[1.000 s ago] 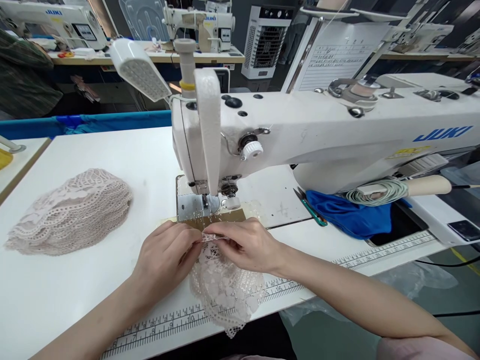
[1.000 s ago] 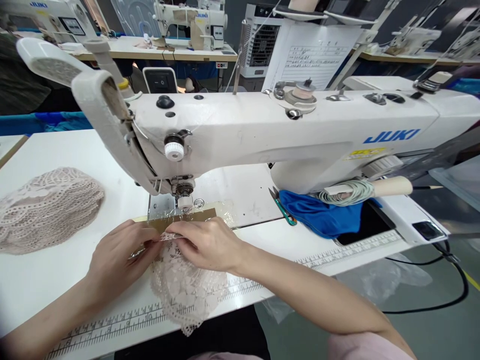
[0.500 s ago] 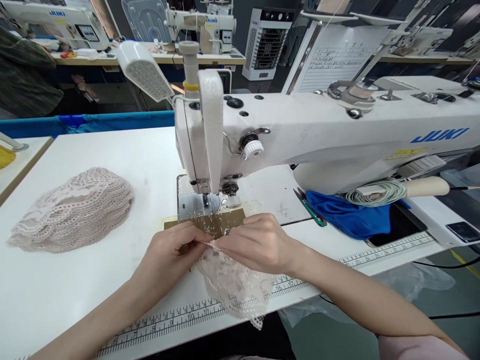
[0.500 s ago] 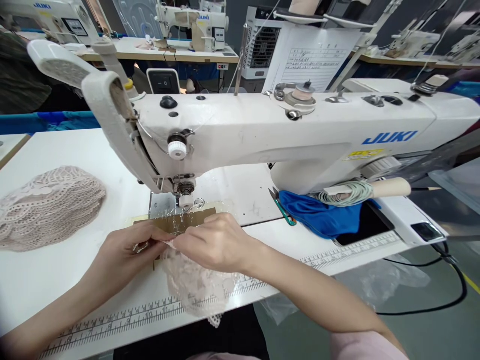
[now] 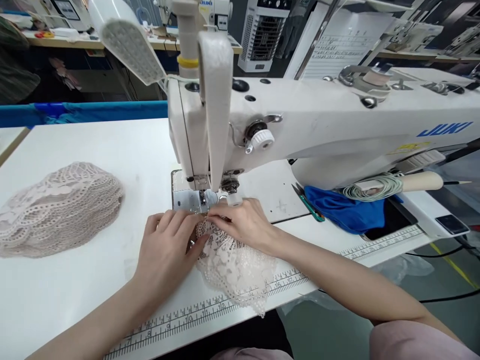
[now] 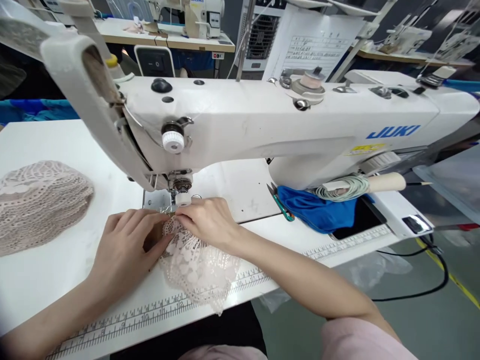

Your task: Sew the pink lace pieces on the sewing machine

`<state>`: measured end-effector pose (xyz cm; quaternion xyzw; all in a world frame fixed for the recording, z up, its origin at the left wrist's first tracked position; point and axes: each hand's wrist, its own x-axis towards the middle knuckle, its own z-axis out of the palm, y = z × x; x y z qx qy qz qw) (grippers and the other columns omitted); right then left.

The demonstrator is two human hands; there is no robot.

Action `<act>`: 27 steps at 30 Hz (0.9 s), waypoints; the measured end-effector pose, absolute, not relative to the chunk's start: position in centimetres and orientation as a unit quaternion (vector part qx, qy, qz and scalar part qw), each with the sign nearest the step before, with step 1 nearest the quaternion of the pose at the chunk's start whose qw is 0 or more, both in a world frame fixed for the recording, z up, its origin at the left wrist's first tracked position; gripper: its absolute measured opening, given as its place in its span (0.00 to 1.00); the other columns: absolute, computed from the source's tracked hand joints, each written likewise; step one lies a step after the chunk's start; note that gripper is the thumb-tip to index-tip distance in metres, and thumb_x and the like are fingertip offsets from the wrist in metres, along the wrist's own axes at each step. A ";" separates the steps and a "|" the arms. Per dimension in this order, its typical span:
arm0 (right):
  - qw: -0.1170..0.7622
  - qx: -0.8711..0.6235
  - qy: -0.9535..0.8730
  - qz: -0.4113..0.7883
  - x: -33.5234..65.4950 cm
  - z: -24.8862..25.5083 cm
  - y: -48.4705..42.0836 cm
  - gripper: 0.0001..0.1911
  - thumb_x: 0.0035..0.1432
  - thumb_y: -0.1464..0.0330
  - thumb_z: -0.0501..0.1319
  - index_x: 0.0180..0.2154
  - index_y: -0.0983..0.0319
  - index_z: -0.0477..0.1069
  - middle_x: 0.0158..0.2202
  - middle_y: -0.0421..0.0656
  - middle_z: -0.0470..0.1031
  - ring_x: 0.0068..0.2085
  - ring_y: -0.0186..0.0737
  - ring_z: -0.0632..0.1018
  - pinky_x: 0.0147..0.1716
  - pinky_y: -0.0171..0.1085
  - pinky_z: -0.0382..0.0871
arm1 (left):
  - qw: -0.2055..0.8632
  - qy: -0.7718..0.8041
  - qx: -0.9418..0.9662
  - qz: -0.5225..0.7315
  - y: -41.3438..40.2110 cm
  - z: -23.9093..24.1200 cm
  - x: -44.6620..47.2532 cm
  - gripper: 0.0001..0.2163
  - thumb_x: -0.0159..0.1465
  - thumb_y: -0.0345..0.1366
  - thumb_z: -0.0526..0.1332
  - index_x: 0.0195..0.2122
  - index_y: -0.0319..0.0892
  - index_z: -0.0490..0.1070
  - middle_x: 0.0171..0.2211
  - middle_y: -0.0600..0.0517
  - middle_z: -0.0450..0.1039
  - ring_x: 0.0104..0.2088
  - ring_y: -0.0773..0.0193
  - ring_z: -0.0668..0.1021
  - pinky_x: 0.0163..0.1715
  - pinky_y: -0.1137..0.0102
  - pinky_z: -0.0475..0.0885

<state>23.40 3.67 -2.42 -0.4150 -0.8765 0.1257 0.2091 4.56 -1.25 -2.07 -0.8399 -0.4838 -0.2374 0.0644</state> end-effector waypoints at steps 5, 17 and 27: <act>0.221 -0.419 -0.874 0.107 23.6 -2.7 4.3 0.09 0.64 0.65 0.59 0.39 0.59 0.78 0.38 0.39 0.79 0.34 0.34 0.75 0.32 0.35 0.63 | 0.173 -0.386 -0.875 -0.234 -1.8 -1.8 4.4 0.12 0.62 0.26 0.62 0.46 0.42 0.73 0.45 0.53 0.79 0.44 0.56 0.77 0.43 0.60 0.62; 0.194 -0.382 -0.897 0.107 23.9 -2.6 3.5 0.19 0.68 0.61 0.51 0.53 0.63 0.70 0.53 0.48 0.72 0.58 0.46 0.69 0.58 0.53 0.59 | 0.147 -0.384 -0.883 -0.228 -1.7 -1.7 4.6 0.08 0.64 0.28 0.60 0.43 0.40 0.75 0.44 0.51 0.80 0.47 0.55 0.78 0.43 0.59 0.62; 0.190 -0.431 -0.882 -0.009 24.8 -2.7 4.3 0.19 0.67 0.66 0.51 0.53 0.71 0.68 0.54 0.54 0.70 0.59 0.51 0.66 0.64 0.52 0.54 | 0.133 -0.403 -0.877 -0.224 -1.6 -1.9 4.6 0.13 0.65 0.28 0.59 0.51 0.40 0.71 0.49 0.53 0.77 0.48 0.56 0.78 0.44 0.59 0.62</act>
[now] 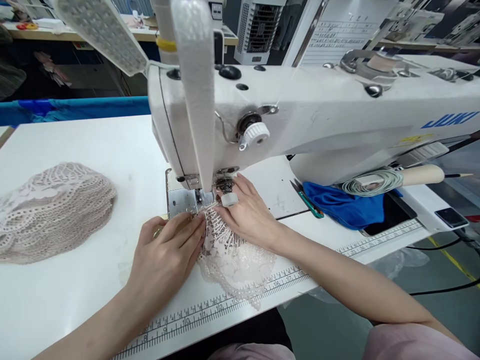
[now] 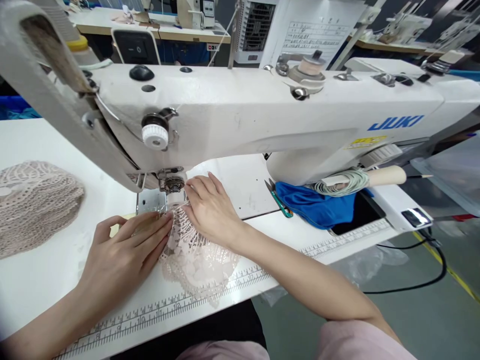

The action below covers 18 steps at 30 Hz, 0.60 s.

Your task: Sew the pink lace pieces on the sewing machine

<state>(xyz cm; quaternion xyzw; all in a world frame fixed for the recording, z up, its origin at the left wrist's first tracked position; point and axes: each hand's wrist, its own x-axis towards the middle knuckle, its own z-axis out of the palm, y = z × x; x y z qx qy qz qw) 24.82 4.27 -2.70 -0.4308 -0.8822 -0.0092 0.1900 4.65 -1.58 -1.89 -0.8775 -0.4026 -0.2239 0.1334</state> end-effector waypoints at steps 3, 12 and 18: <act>0.192 -0.449 -0.871 -0.057 25.3 -2.3 4.6 0.18 0.66 0.67 0.52 0.50 0.71 0.70 0.56 0.57 0.69 0.60 0.54 0.66 0.63 0.54 0.55 | 0.133 -0.410 -0.875 -0.219 -1.3 -1.9 4.7 0.13 0.66 0.29 0.58 0.51 0.41 0.71 0.50 0.53 0.76 0.49 0.55 0.77 0.44 0.58 0.62; 0.232 -0.348 -0.906 -0.063 24.3 -2.0 2.2 0.14 0.66 0.72 0.52 0.49 0.65 0.74 0.43 0.44 0.81 0.46 0.40 0.76 0.53 0.44 0.62 | 0.135 -0.418 -0.875 -0.204 -1.1 -1.9 4.9 0.13 0.66 0.30 0.58 0.51 0.41 0.72 0.49 0.51 0.77 0.49 0.53 0.77 0.44 0.57 0.62; 0.180 -0.370 -0.909 -0.063 24.1 -2.6 2.4 0.16 0.68 0.68 0.51 0.50 0.66 0.73 0.51 0.47 0.77 0.54 0.43 0.73 0.58 0.47 0.60 | 0.144 -0.422 -0.874 -0.191 -1.5 -1.8 4.8 0.16 0.65 0.31 0.59 0.54 0.41 0.70 0.51 0.50 0.76 0.50 0.54 0.77 0.45 0.58 0.62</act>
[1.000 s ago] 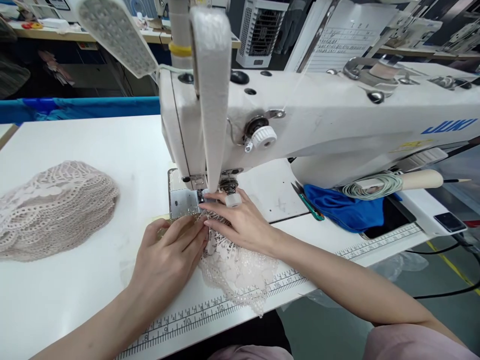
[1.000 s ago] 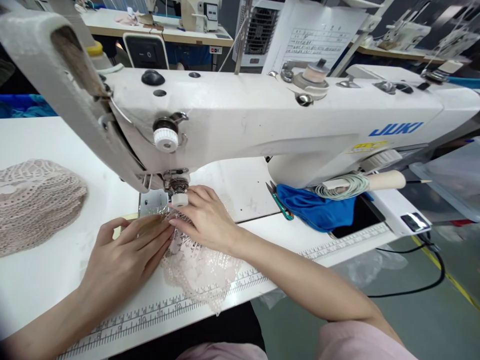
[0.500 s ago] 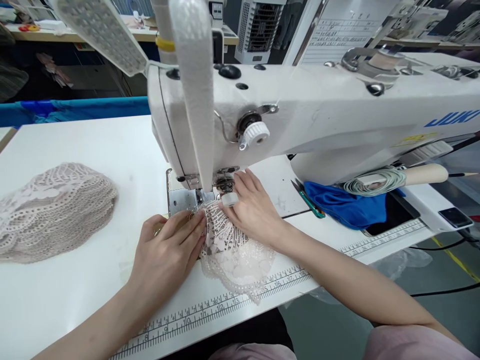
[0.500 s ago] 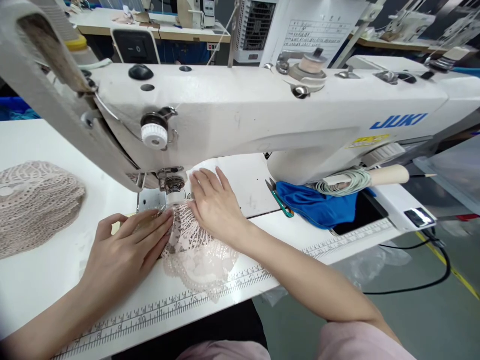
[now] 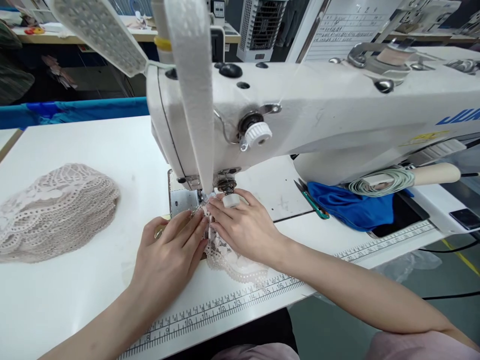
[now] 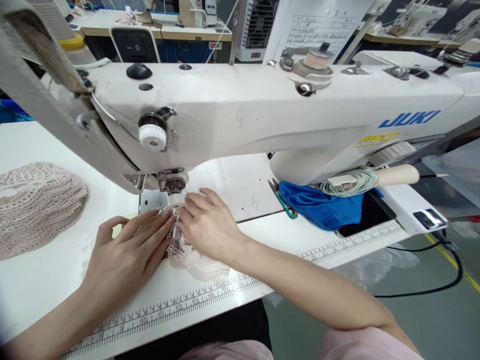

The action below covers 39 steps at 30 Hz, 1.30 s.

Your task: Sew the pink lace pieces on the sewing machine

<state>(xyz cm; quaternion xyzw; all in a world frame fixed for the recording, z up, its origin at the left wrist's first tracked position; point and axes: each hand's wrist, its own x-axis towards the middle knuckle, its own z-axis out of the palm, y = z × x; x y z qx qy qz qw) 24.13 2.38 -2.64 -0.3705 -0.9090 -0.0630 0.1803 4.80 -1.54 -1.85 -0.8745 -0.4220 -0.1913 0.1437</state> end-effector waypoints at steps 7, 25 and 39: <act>0.171 -0.372 -0.909 -0.078 24.2 -2.7 3.0 0.16 0.68 0.68 0.51 0.47 0.67 0.75 0.52 0.50 0.76 0.57 0.45 0.72 0.60 0.49 0.60 | 0.162 -0.426 -0.870 -0.190 -1.0 -1.9 5.0 0.14 0.66 0.31 0.58 0.53 0.41 0.71 0.49 0.49 0.77 0.50 0.53 0.76 0.44 0.58 0.62; 0.160 -0.378 -0.909 -0.077 24.2 -2.6 3.2 0.17 0.69 0.67 0.50 0.50 0.66 0.73 0.54 0.47 0.74 0.59 0.45 0.69 0.62 0.49 0.57 | 0.182 -0.431 -0.867 -0.169 -1.1 -1.9 5.2 0.13 0.66 0.32 0.57 0.52 0.39 0.70 0.48 0.47 0.78 0.52 0.52 0.75 0.45 0.57 0.62; 0.157 -0.377 -0.909 -0.082 24.4 -3.0 3.6 0.17 0.69 0.66 0.50 0.49 0.65 0.74 0.52 0.45 0.76 0.60 0.45 0.69 0.63 0.48 0.54 | 0.174 -0.446 -0.862 -0.168 -0.9 -2.0 5.1 0.14 0.68 0.33 0.56 0.53 0.40 0.71 0.50 0.47 0.76 0.53 0.53 0.75 0.47 0.57 0.62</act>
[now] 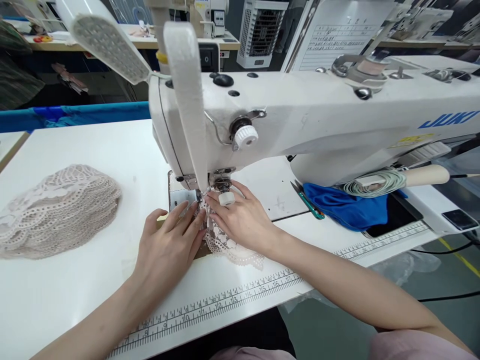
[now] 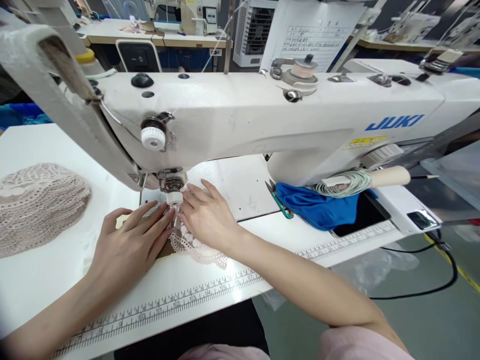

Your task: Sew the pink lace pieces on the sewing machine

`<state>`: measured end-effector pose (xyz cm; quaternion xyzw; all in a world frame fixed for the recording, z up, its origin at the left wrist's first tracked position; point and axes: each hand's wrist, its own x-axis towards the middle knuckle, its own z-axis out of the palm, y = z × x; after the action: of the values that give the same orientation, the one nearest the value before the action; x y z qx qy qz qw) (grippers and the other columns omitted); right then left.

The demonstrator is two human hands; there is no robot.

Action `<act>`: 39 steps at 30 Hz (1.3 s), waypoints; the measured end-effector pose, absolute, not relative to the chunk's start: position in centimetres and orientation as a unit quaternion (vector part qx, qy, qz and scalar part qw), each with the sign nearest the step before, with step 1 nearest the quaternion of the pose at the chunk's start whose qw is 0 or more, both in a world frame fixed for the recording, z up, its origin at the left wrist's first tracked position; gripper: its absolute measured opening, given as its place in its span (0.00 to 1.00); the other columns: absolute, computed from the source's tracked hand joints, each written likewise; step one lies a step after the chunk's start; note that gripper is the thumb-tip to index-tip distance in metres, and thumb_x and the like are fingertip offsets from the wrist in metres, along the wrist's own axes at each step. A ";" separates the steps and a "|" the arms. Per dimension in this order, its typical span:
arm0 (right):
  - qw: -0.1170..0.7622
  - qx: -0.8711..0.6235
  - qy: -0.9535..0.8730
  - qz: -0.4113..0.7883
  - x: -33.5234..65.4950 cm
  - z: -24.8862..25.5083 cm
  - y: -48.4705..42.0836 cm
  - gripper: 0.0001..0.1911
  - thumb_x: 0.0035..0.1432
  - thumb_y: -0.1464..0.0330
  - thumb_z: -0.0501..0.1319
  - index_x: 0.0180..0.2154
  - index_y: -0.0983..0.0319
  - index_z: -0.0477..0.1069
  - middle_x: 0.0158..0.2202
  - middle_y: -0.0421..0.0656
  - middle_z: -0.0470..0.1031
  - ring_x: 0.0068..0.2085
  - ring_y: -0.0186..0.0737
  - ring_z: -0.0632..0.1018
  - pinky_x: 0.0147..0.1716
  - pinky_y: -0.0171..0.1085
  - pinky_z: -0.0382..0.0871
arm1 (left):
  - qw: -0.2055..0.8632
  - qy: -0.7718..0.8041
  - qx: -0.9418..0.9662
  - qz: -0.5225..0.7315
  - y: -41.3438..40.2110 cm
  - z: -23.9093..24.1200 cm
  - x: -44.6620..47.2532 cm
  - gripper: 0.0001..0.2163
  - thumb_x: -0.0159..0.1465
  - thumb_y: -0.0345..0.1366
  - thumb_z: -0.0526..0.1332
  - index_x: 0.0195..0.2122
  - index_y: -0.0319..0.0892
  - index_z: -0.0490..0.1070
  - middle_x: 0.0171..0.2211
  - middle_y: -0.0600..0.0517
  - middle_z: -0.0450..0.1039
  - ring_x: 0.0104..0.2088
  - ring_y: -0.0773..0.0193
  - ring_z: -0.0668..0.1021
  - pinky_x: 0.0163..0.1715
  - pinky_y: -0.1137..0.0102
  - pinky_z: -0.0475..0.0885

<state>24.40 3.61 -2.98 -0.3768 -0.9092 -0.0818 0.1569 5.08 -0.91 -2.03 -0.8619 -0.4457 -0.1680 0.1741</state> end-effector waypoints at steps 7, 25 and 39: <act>0.154 -0.376 -0.910 -0.079 24.5 -3.1 4.3 0.16 0.68 0.66 0.51 0.49 0.65 0.74 0.52 0.46 0.76 0.60 0.45 0.69 0.63 0.49 0.52 | 0.161 -0.446 -0.864 -0.167 -0.6 -2.2 5.0 0.14 0.68 0.33 0.54 0.53 0.39 0.71 0.51 0.46 0.75 0.54 0.53 0.74 0.48 0.57 0.62; 0.162 -0.456 -0.860 0.164 24.8 -0.3 2.5 0.10 0.69 0.68 0.50 0.39 0.63 0.69 0.25 0.38 0.73 0.21 0.30 0.70 0.21 0.33 0.54 | -0.037 -0.427 -0.893 -0.135 2.0 -1.1 3.7 0.14 0.64 0.36 0.54 0.47 0.40 0.72 0.46 0.47 0.74 0.43 0.56 0.74 0.42 0.59 0.65; 0.266 -0.418 -0.864 0.094 25.1 -1.9 3.8 0.14 0.67 0.67 0.53 0.36 0.62 0.76 0.33 0.42 0.76 0.31 0.34 0.75 0.26 0.33 0.60 | -0.371 -0.541 -0.724 -0.214 3.5 0.7 3.6 0.14 0.65 0.47 0.55 0.34 0.48 0.78 0.43 0.54 0.74 0.42 0.62 0.75 0.42 0.66 0.69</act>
<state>25.08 3.78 -1.87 -0.4176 -0.8636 0.0944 0.2662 3.61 3.50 0.73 -0.7238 -0.5408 -0.2142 -0.3712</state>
